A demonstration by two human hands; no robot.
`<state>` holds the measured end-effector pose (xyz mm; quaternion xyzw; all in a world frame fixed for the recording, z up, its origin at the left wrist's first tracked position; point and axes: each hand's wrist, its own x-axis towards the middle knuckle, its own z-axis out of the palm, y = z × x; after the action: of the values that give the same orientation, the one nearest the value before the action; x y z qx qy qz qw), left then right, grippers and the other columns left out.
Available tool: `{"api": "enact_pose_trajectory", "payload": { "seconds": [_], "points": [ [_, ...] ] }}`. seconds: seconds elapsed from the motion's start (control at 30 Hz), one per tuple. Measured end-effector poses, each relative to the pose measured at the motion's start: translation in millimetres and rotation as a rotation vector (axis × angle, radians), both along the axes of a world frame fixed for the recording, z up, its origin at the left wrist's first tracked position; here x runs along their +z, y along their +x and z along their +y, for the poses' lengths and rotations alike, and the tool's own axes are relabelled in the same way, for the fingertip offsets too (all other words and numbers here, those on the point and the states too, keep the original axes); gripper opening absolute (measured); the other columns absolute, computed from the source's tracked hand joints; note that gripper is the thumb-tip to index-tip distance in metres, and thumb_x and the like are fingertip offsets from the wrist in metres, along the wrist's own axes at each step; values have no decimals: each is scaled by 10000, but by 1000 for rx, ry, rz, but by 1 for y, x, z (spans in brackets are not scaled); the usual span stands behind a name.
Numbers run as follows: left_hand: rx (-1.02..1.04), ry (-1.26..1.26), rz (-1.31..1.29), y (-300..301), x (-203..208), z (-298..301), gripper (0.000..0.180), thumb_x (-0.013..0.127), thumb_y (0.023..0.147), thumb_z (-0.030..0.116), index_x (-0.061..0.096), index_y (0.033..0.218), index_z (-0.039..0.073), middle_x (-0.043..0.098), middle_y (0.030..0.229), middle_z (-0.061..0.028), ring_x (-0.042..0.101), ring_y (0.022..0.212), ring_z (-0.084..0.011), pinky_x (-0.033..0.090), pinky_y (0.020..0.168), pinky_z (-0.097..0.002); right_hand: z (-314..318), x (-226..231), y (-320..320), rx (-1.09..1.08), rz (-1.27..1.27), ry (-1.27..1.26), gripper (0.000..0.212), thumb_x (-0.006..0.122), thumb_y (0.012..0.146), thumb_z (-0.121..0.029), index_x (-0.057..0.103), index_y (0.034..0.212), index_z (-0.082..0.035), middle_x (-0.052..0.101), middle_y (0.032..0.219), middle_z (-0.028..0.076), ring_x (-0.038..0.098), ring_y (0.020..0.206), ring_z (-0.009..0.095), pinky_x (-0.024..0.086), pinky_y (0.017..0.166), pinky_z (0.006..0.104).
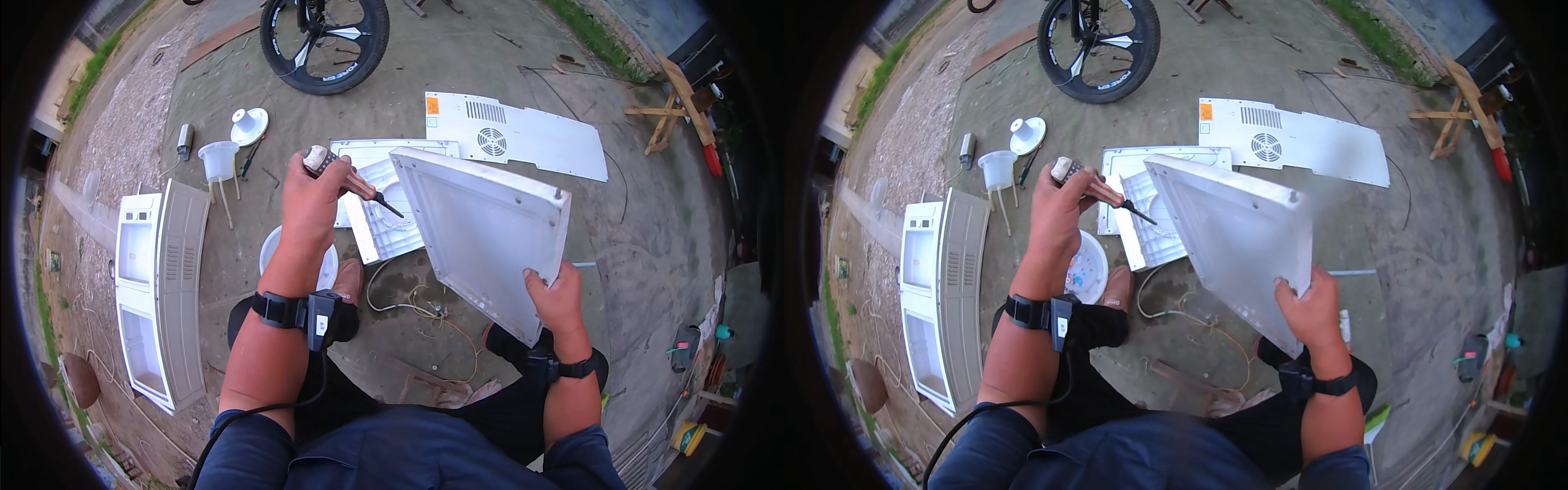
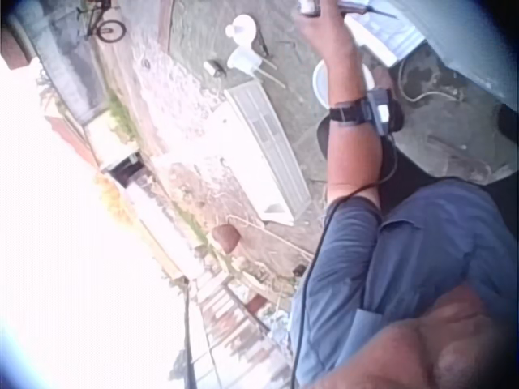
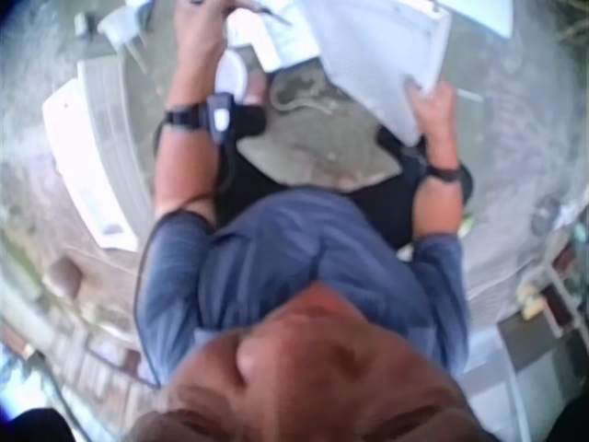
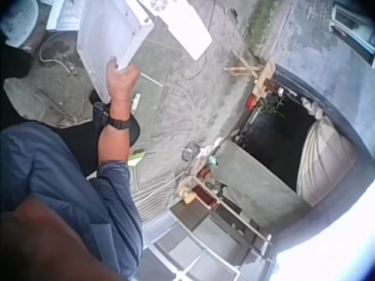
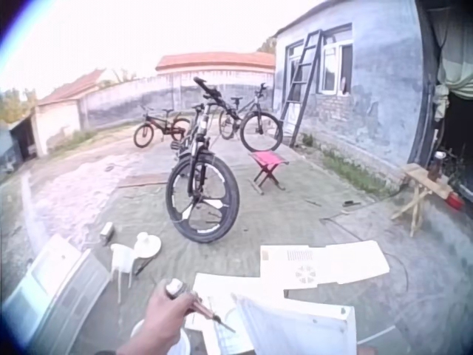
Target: The person uses a screwdriver to remove several screws from a white plastic panel of a disassembled electronic appliance.
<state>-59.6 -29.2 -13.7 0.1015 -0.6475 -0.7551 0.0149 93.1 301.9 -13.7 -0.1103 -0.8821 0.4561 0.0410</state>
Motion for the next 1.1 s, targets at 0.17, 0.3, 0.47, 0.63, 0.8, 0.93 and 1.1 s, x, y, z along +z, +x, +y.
{"api": "enact_pose_trajectory", "payload": {
  "seconds": [0.17,0.3,0.47,0.63,0.8,0.93,1.1],
  "points": [
    [29,-102,50,0,3,3,420,686,960,200,466,1264,12,676,1066,-121,703,946,-206,592,799,-348,6,-6,0,-73,-17,-121,200,703,823,-123,695,939,40,691,767,86,615,693,135,508,660,329],
    [-36,17,135,9,19,13,536,638,1002,189,356,1437,56,670,1199,-158,706,1036,-237,602,809,-345,2,-11,-1,-126,-25,-214,184,709,830,-123,698,928,32,670,745,45,578,698,103,502,660,320],
    [-128,246,289,24,38,32,534,610,1020,178,288,1419,27,641,1237,-209,702,1060,-284,615,843,-371,5,-21,-3,-75,-114,-254,271,696,876,-115,690,1085,58,719,947,57,644,844,113,526,759,290],
    [-201,306,312,31,42,47,420,634,1008,170,348,1293,55,631,1253,-230,696,1075,-285,606,879,-383,-16,-18,-9,-126,-139,-167,302,713,853,-172,700,1059,49,732,891,127,682,806,182,534,750,332],
    [-236,237,344,33,39,52,368,591,1023,139,351,1291,61,620,1270,-234,663,1152,-343,602,912,-394,-18,-24,-10,-126,-152,-176,346,716,843,-210,698,1072,49,745,915,189,723,845,256,545,780,366],
    [-228,206,327,33,38,55,339,566,1035,129,349,1287,62,616,1279,-234,651,1185,-364,599,925,-397,-19,-23,-9,-121,-163,-182,350,714,846,-218,699,1072,49,745,914,186,723,842,257,544,778,366],
    [-215,236,323,33,38,57,405,623,1012,154,350,1290,46,628,1258,-224,669,1138,-307,589,918,-393,-20,-20,-10,-113,-176,-180,344,710,849,-215,703,1069,49,746,912,186,721,838,256,543,777,364]
  ]
}}
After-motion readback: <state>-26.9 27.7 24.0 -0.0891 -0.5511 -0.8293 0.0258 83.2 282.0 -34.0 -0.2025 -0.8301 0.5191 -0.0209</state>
